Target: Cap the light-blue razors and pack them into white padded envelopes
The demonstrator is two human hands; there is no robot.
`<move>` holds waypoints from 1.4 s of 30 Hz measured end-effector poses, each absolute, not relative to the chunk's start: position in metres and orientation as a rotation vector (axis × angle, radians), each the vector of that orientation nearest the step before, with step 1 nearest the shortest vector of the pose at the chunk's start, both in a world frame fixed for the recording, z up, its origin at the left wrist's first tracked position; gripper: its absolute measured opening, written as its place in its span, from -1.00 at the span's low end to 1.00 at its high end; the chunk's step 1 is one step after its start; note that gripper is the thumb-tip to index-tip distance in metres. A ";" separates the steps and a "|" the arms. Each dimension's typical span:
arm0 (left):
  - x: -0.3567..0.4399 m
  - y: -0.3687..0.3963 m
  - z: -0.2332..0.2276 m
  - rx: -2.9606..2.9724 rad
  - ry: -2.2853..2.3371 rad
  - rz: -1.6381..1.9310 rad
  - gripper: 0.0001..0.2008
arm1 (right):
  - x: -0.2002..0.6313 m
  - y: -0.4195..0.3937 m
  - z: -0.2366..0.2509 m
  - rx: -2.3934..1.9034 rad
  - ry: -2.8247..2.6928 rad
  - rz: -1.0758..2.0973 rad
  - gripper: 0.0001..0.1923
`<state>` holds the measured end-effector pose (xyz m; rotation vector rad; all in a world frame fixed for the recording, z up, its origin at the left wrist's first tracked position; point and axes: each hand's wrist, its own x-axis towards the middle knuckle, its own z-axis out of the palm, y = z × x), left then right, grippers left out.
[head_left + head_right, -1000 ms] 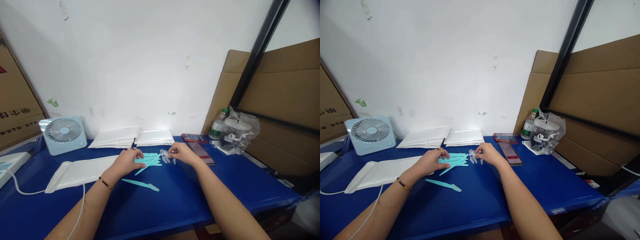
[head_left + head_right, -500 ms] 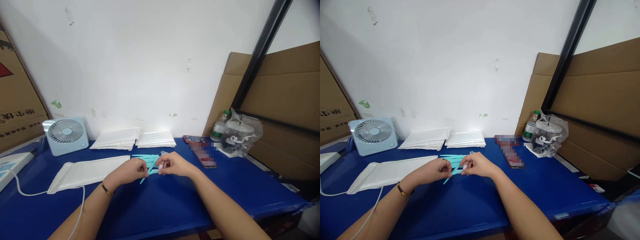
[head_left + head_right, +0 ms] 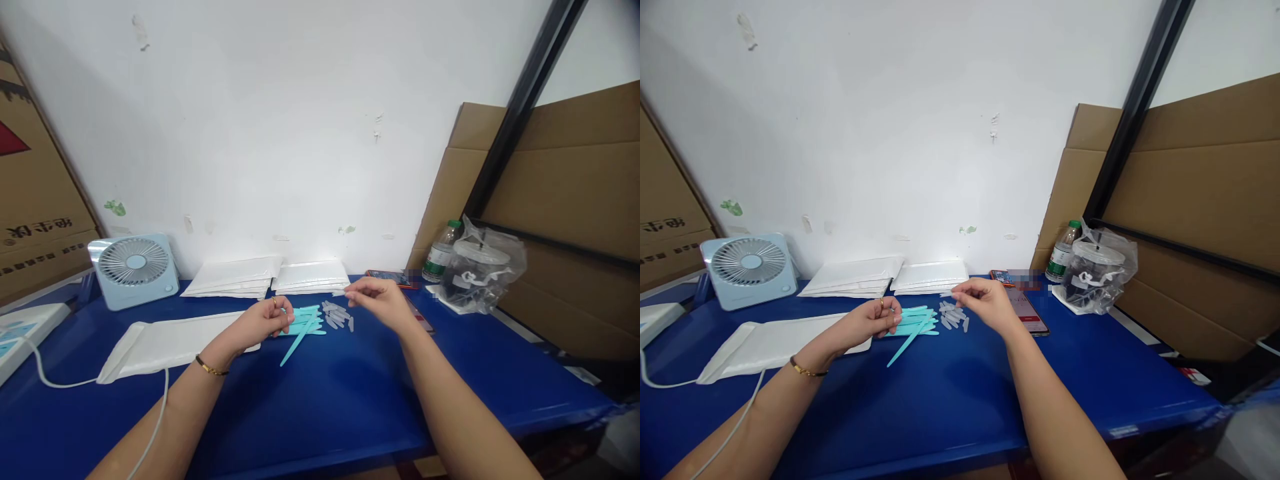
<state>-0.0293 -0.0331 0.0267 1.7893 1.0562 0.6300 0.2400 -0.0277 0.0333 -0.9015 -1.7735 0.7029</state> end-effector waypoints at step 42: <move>-0.010 -0.038 0.008 2.250 1.398 0.652 -0.75 | 0.234 -0.015 0.018 -1.134 -2.004 0.865 -0.77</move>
